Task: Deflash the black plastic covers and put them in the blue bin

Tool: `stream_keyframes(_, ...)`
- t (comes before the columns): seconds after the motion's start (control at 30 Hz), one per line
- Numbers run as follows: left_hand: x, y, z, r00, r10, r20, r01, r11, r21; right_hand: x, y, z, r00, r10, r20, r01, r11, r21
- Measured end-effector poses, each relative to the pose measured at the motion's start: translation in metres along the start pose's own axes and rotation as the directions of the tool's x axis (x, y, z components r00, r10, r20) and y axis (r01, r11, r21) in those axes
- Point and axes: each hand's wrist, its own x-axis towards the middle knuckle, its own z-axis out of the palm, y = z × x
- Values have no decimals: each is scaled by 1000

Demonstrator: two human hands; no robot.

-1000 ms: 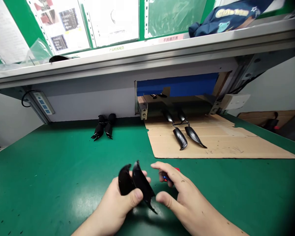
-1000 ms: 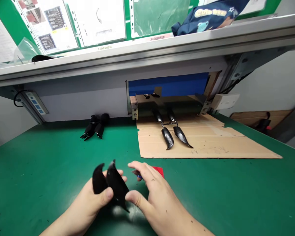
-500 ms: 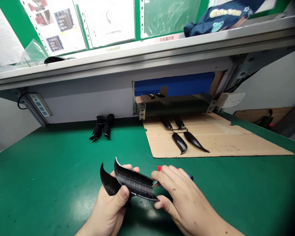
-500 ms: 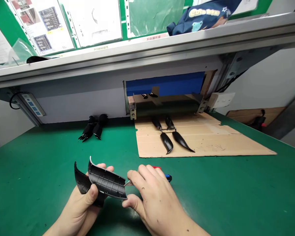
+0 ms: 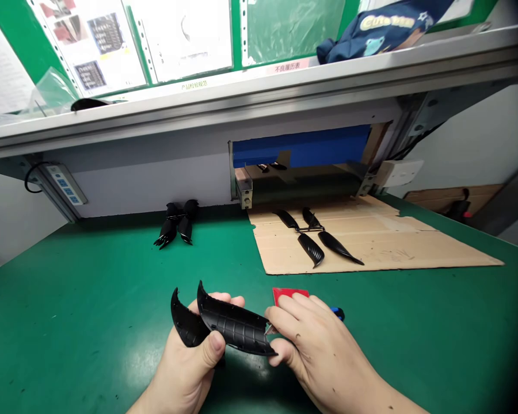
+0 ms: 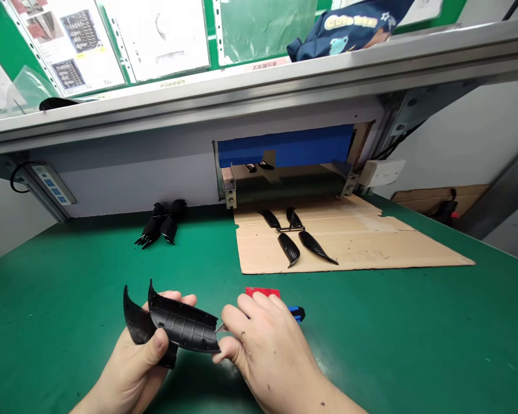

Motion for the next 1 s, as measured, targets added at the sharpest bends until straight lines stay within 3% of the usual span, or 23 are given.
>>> stream_keyframes(0.37, 1, -2, -6, 997, 33, 75, -36, 999, 36, -2, 4, 1, 997, -28, 78, 18, 993, 118)
stream_keyframes(0.6, 3, -4, -7, 997, 42, 65, -44, 999, 32, -2, 3, 0, 990, -11, 143, -23, 972, 234)
stream_keyframes(0.8, -1, -1, 3, 997, 0, -78, -5, 998, -64, -2, 2, 3, 996, 69, 56, -88, 872, 482)
stream_keyframes(1.0, -2, -2, 5, 985, -161, -56, 144, 962, -233, -5, -4, 8, 995, 95, -17, -74, 867, 493)
